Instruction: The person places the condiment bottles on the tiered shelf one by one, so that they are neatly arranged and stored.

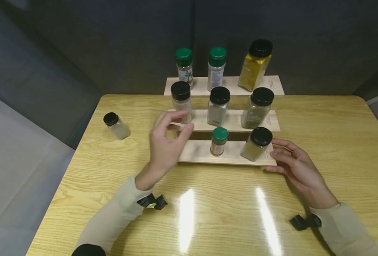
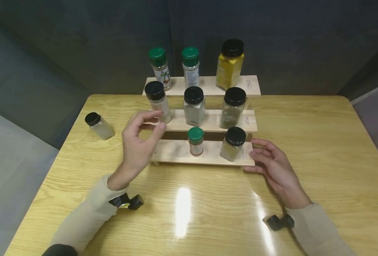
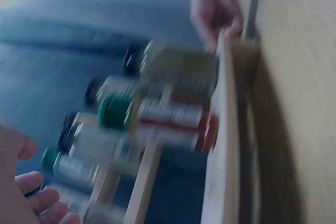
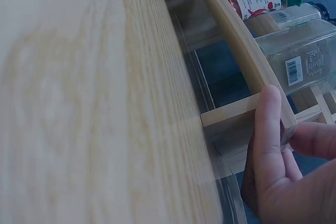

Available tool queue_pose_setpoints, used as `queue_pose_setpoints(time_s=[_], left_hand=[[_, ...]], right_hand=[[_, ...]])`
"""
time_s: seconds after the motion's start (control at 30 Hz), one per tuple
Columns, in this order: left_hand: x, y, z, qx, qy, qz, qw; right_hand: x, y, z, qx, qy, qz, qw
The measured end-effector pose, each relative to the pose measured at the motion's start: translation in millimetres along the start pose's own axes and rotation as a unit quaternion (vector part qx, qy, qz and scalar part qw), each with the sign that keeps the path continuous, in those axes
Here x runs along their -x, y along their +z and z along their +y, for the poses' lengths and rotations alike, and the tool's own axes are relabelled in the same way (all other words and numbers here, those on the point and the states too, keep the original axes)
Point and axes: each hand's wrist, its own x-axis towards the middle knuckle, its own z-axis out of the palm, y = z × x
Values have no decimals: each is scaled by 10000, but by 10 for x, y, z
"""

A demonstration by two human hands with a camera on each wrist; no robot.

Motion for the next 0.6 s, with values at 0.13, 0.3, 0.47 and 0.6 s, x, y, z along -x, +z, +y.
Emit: queue_pose_setpoints(time_s=[0.13,0.3,0.47,0.6], left_hand=[[-70,-350,-162,-226,-174,716,9970],[-112,-797,-367,-499,-440,1401,9879],[-142,-1148,-529,-946,-716,1637,9794],[-164,-1342,-653,-1301,-917,1721,9721]], right_hand=[[-7,4,-1,63,23,17,10000],[-14,6,-8,59,11,-4,10000],[-8,4,-11,-46,3,-34,10000],[-3,3,-7,-81,4,-39,10000]])
